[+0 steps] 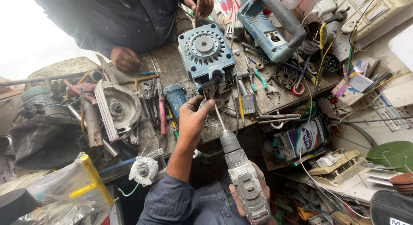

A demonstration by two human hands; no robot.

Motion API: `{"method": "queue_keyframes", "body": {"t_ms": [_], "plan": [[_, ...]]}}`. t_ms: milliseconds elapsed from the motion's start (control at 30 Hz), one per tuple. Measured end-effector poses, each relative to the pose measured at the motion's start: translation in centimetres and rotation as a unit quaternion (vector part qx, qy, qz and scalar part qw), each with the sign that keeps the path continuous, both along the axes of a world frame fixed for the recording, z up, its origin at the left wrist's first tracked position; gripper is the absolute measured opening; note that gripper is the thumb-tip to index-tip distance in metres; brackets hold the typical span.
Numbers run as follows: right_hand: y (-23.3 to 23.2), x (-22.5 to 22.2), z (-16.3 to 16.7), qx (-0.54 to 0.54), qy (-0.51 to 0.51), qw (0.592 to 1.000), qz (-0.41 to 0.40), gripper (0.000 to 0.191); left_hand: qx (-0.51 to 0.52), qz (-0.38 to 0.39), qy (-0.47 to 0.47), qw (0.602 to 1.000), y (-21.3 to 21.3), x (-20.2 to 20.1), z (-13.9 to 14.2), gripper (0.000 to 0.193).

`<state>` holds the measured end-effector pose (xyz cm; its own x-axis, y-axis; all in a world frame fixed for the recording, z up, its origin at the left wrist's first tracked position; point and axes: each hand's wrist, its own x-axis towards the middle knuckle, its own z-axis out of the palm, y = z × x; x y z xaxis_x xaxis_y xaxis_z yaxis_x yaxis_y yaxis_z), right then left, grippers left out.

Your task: The person repairs a blue electric machine housing on a cluttered workbench. They hold the machine steady, use a cordless drill on its side, handle a red wire and small components, cut or strip the wire with pliers, and reattach parts to the machine body by hand.

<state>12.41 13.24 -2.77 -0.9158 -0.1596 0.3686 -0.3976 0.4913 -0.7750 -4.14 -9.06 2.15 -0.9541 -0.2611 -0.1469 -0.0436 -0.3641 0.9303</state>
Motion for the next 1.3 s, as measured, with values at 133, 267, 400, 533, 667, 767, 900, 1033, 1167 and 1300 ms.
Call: {"method": "queue_keyframes", "body": {"t_ms": [133,267,400,533,667,767,900,1033,1167,1300], "plan": [[0.1,0.1,-0.1,-0.027,-0.011,1.000,-0.007,0.072,-0.013,-0.002,-0.003,1.000,0.1,-0.1,0.1,0.035],[0.3,0.0,0.1,-0.003,0.022,1.000,0.014,0.061,-0.011,-0.003,0.017,1.000,0.4,0.0,0.4,0.032],[0.5,-0.2,0.2,-0.007,0.044,0.999,0.013,0.057,-0.108,0.059,0.030,0.992,1.0,0.7,1.0,0.023],[0.6,-0.3,0.2,0.009,0.039,0.999,0.020,0.056,-0.107,0.079,0.045,0.990,1.1,1.2,1.4,0.031],[0.8,-0.2,0.2,0.004,0.026,0.999,0.021,0.059,-0.138,0.095,0.098,0.981,1.5,1.4,1.3,0.031],[1.1,-0.4,0.5,0.022,0.053,0.998,0.029,0.050,-0.080,0.090,0.062,0.991,2.0,1.7,0.9,0.027],[1.6,-0.4,1.0,0.032,0.009,0.999,0.030,0.053,0.041,0.087,0.062,0.993,1.5,1.4,0.4,0.029],[1.7,-0.5,1.3,-0.054,-0.073,0.996,0.024,0.078,-0.020,0.081,0.070,0.994,1.9,1.3,0.5,0.024],[1.6,-0.8,1.5,-0.024,-0.046,0.998,0.031,0.079,-0.283,0.128,0.118,0.943,2.5,1.9,2.1,0.023],[1.6,-0.9,1.4,-0.079,-0.082,0.993,0.035,0.083,0.007,0.093,0.063,0.994,1.9,3.2,4.5,0.022]]}}
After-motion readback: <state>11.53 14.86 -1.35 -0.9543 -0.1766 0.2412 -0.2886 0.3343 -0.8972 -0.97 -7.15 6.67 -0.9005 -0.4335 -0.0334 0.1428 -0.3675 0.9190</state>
